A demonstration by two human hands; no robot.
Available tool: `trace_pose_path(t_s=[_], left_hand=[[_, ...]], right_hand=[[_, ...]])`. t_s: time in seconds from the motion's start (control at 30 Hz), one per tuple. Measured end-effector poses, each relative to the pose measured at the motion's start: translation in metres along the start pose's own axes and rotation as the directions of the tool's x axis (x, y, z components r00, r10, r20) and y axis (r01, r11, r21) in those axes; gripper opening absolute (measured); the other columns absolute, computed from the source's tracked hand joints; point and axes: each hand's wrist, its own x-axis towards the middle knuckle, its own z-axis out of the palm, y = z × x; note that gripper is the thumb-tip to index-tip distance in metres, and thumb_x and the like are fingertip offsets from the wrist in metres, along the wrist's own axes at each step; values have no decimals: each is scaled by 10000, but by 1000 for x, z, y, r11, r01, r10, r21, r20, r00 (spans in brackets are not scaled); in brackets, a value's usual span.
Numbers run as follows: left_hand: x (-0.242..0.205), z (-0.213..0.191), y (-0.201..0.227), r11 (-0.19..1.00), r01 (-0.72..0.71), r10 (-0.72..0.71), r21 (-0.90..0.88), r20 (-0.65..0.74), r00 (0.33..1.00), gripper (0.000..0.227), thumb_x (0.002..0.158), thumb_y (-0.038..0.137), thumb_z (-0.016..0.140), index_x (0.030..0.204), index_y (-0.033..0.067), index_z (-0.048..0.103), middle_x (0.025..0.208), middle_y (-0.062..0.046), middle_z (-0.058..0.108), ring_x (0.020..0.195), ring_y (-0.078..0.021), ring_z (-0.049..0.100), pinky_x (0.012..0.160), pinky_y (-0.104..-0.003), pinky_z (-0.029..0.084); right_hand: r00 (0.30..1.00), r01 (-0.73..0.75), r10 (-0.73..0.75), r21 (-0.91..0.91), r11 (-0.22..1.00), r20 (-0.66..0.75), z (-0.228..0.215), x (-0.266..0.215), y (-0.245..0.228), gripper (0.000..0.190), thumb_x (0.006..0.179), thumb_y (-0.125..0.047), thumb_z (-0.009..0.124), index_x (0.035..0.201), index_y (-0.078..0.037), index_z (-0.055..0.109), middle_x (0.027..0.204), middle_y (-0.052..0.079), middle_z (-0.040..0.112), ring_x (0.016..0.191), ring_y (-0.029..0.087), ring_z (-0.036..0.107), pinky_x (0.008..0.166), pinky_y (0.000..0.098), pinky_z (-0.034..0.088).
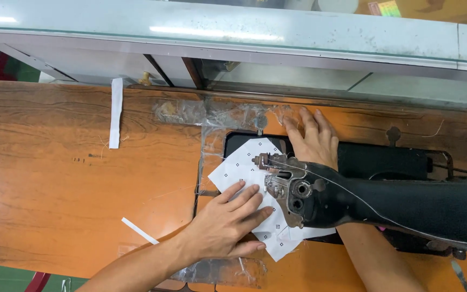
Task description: The person folds a white patterned fabric piece, trims excess material with scissors, and sews the piece using a manual sewing machine. The person handles the fabric and scissors directly and operates the sewing machine by hand.
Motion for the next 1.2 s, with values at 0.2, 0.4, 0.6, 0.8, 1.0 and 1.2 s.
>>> trace_pose_path(t_s=[0.2, 0.4, 0.6, 0.8, 1.0, 1.2], left_hand=[[3, -3, 1, 1000, 28, -28, -2, -6, 1000, 609, 1082, 514, 383, 1305, 21, 663, 1315, -223, 564, 1357, -412, 529, 1179, -568, 347], [6, -4, -1, 999, 37, -37, 4, -34, 999, 612, 1083, 516, 371, 1284, 22, 670, 1302, -216, 576, 1337, -394, 548, 1180, -570, 351], [8, -5, -3, 999, 51, -51, 4, -28, 998, 607, 1085, 520, 367, 1274, 27, 668, 1308, -216, 582, 1346, -387, 543, 1189, -559, 337], [9, -7, -6, 998, 62, -62, 4, 7, 998, 608, 1075, 532, 389, 1313, 42, 658, 1333, -207, 571, 1370, -383, 518, 1203, -561, 312], [10, -8, -8, 998, 54, -54, 20, 3, 999, 564, 1055, 514, 474, 1315, 49, 659, 1341, -207, 575, 1366, -378, 524, 1193, -563, 328], [11, -7, -10, 998, 56, -56, 29, 13, 998, 564, 1058, 516, 466, 1332, 57, 645, 1343, -203, 570, 1368, -373, 519, 1190, -558, 329]], right_hand=[[990, -53, 44, 63, 997, 130, -9, -2, -5, 1262, 721, -396, 948, 1614, -449, 58, 1699, 178, -113, 1547, 424, -103, 1202, 579, 109], [999, -10, 10, -4, 1000, 45, -4, -2, -5, 1096, 761, -378, 873, 1595, -416, 162, 1703, 137, 11, 1543, 419, -28, 1158, 609, 160], [999, 30, -30, -27, 999, -26, 1, 1, 2, 1010, 775, -405, 848, 1579, -420, 238, 1680, 147, 115, 1525, 429, 75, 1107, 653, 247], [1000, 11, -12, -29, 1000, -13, -4, 1, -2, 1074, 667, -683, 835, 1560, -395, 313, 1684, 129, 137, 1513, 430, 102, 1089, 666, 263], [989, 51, -59, -56, 997, -137, 7, 0, 4, 982, 700, -666, 788, 1547, -385, 378, 1654, 132, 233, 1485, 438, 185, 1031, 661, 338], [970, 70, -82, -62, 996, -228, 14, 0, 7, 864, 757, -707, 688, 1515, -367, 451, 1637, 123, 304, 1462, 438, 258, 1007, 656, 361]])
